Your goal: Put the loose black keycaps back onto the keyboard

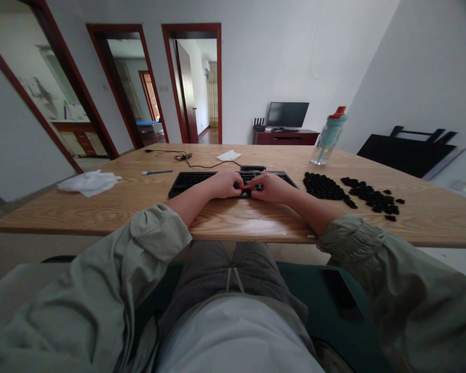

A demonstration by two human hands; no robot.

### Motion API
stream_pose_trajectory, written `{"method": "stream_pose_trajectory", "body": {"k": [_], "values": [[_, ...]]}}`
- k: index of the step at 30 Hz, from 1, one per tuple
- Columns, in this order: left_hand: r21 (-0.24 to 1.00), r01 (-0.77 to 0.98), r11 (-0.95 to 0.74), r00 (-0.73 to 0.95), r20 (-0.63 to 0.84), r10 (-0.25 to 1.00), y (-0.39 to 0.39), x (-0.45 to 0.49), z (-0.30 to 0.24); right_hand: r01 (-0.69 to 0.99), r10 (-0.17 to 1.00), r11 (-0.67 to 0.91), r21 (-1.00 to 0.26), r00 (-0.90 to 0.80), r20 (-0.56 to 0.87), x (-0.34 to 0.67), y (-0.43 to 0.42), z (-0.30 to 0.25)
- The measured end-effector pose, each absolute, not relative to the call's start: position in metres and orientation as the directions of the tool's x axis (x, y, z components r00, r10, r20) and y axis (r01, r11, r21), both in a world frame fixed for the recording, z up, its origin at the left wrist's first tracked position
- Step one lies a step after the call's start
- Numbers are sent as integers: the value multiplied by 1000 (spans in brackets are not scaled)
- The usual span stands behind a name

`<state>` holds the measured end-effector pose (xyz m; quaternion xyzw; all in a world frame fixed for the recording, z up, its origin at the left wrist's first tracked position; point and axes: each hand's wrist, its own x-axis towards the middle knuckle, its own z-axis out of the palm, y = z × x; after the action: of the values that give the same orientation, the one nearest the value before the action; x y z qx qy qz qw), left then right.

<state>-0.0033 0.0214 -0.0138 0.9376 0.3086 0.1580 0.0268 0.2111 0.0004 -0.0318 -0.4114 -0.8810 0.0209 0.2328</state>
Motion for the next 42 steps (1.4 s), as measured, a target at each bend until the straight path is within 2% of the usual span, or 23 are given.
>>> {"method": "stream_pose_trajectory", "body": {"k": [9,14,21,27,31,37,42], "values": [[131,581,-803,754,285,592,20,-4,-12,655,640,737,-167,-596,484,218,3,-46],[197,596,-778,719,301,627,22,-6,-17,653,667,720,-235,-556,497,221,7,-52],[348,466,-814,720,385,577,31,-19,-25,663,737,657,-359,-463,493,220,6,-55],[387,535,-751,655,371,658,33,-20,-24,685,722,665,-298,-486,493,217,7,-52],[359,559,-748,677,324,661,31,-12,-25,673,706,684,-282,-514,488,215,7,-49],[265,592,-761,686,331,649,29,-6,-25,625,641,744,-237,-566,517,214,7,-48],[117,607,-786,729,312,610,22,-3,-20,624,632,748,-227,-564,532,216,8,-53]]}}
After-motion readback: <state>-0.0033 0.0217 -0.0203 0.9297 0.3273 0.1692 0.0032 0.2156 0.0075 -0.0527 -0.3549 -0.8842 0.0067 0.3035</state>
